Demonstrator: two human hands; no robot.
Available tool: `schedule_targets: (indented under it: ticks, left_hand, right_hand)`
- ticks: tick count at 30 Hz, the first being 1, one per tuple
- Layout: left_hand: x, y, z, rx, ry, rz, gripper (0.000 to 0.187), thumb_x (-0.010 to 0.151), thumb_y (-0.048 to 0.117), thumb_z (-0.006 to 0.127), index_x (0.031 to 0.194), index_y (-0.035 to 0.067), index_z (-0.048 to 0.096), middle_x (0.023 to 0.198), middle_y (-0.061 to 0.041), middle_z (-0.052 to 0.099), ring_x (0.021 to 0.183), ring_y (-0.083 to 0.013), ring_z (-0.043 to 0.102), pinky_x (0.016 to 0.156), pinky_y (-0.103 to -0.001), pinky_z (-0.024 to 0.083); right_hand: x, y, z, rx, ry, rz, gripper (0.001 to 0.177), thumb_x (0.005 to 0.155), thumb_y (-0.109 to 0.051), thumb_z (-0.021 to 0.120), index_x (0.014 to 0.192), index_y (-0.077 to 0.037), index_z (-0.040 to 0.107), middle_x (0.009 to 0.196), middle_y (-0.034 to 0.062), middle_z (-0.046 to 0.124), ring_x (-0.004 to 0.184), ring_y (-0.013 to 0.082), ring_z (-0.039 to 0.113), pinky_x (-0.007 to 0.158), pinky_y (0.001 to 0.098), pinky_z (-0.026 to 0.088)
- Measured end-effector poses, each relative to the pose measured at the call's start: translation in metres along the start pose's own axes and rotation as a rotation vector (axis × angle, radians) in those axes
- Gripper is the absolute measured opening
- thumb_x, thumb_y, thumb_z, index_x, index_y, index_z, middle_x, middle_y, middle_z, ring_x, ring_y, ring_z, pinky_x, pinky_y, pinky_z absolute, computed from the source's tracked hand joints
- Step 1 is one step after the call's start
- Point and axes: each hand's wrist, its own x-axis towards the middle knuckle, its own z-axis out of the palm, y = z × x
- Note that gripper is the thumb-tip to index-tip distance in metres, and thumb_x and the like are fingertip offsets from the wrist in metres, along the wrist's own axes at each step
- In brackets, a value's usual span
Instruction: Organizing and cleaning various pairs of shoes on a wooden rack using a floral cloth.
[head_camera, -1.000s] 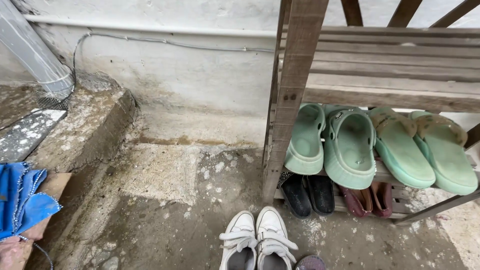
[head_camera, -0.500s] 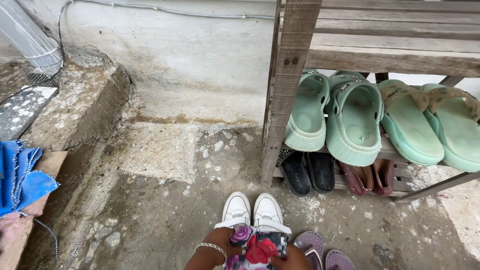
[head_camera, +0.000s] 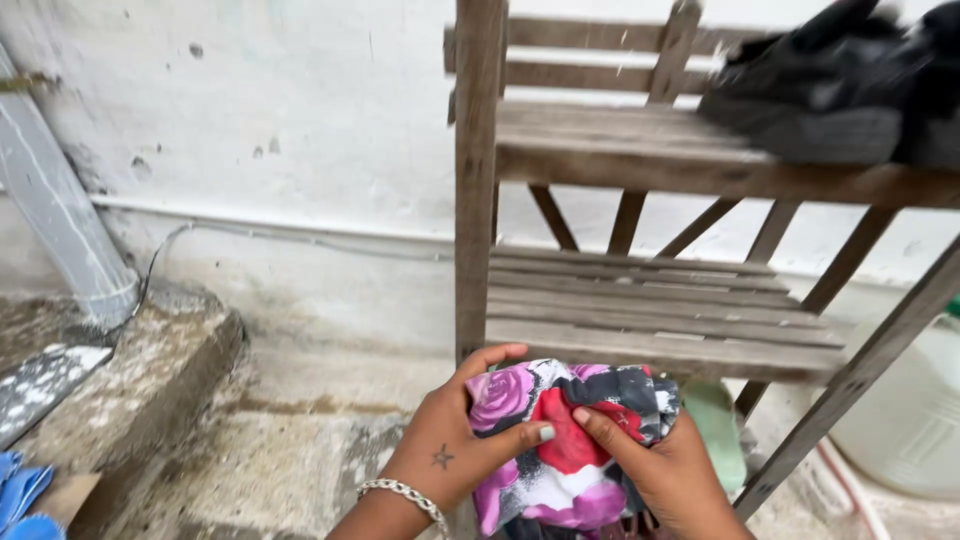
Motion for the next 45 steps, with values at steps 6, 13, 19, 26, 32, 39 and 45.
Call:
schedule_targets:
  ticks: [6,13,19,26,32,39,45]
  left_hand:
    - [0.068,0.135,0.05,0.183,0.091,0.34,0.056,0.075,0.021,0.084,0.129,0.02,0.07,0.1,-0.005,0.081,0.091,-0.0163,0.078,0.082,-0.03,0.06]
    - [0.168,0.208,0.136,0.732,0.285,0.778,0.033,0.073,0.025,0.087,0.101,0.013,0.075,0.129,-0.007,0.065,0.123,-0.0284,0.059,0.101,-0.043,0.049]
    - [0.246,0.195,0.183,0.805,0.305,0.813,0.049,0.068,0.022,0.089,0.112,0.014,0.068,0.14,-0.006,0.06,0.131,-0.0279,0.055,0.103,-0.044,0.047]
    - [0.257,0.227,0.184,1.015,0.19,0.584,0.056,0.074,0.029,0.089,0.121,0.015,0.062,0.12,-0.007,0.068,0.124,-0.0267,0.057,0.108,-0.049,0.04]
    - [0.257,0.232,0.182,1.034,0.184,0.499,0.045,0.071,0.027,0.091,0.109,0.017,0.069,0.118,-0.007,0.066,0.123,-0.0281,0.057,0.103,-0.045,0.045]
    - [0.153,0.253,0.157,0.758,0.26,0.869,0.041,0.061,0.015,0.092,0.095,0.012,0.067,0.102,-0.007,0.066,0.106,-0.0311,0.06,0.089,-0.043,0.052]
    - [0.015,0.257,0.136,0.745,0.132,0.974,0.038,0.066,0.012,0.088,0.093,0.01,0.062,0.096,-0.008,0.064,0.098,-0.0328,0.059,0.084,-0.044,0.051]
  right_hand:
    - [0.047,-0.158,-0.086,-0.319,0.137,-0.301,0.061,0.081,-0.011,0.084,0.138,-0.016,0.063,0.104,0.0042,0.082,0.094,0.0107,0.075,0.077,0.0285,0.06]
    - [0.122,-0.228,-0.209,-1.447,0.43,-0.775,0.046,0.059,-0.023,0.089,0.101,-0.016,0.073,0.134,0.0117,0.068,0.12,0.0378,0.06,0.097,0.0462,0.049]
    - [0.157,-0.221,-0.24,-1.377,0.208,-0.311,0.053,0.079,-0.015,0.078,0.127,-0.01,0.056,0.129,0.0114,0.065,0.124,0.032,0.06,0.103,0.0437,0.051]
    - [0.182,-0.212,-0.249,-1.372,0.16,-0.372,0.07,0.078,-0.014,0.078,0.142,-0.012,0.048,0.125,0.0181,0.062,0.126,0.0375,0.054,0.107,0.0463,0.046]
    - [0.172,-0.219,-0.246,-1.318,0.119,-0.484,0.053,0.07,-0.001,0.078,0.121,-0.012,0.072,0.117,0.0153,0.062,0.115,0.0357,0.056,0.1,0.0425,0.05]
    - [0.076,-0.266,-0.226,-1.269,0.214,-0.662,0.048,0.065,0.006,0.075,0.112,-0.006,0.077,0.103,0.0135,0.06,0.105,0.0329,0.056,0.092,0.042,0.051]
    - [-0.037,-0.278,-0.201,-1.334,0.121,-0.535,0.045,0.059,0.004,0.077,0.103,-0.007,0.078,0.094,0.0098,0.057,0.097,0.0286,0.057,0.083,0.0406,0.051]
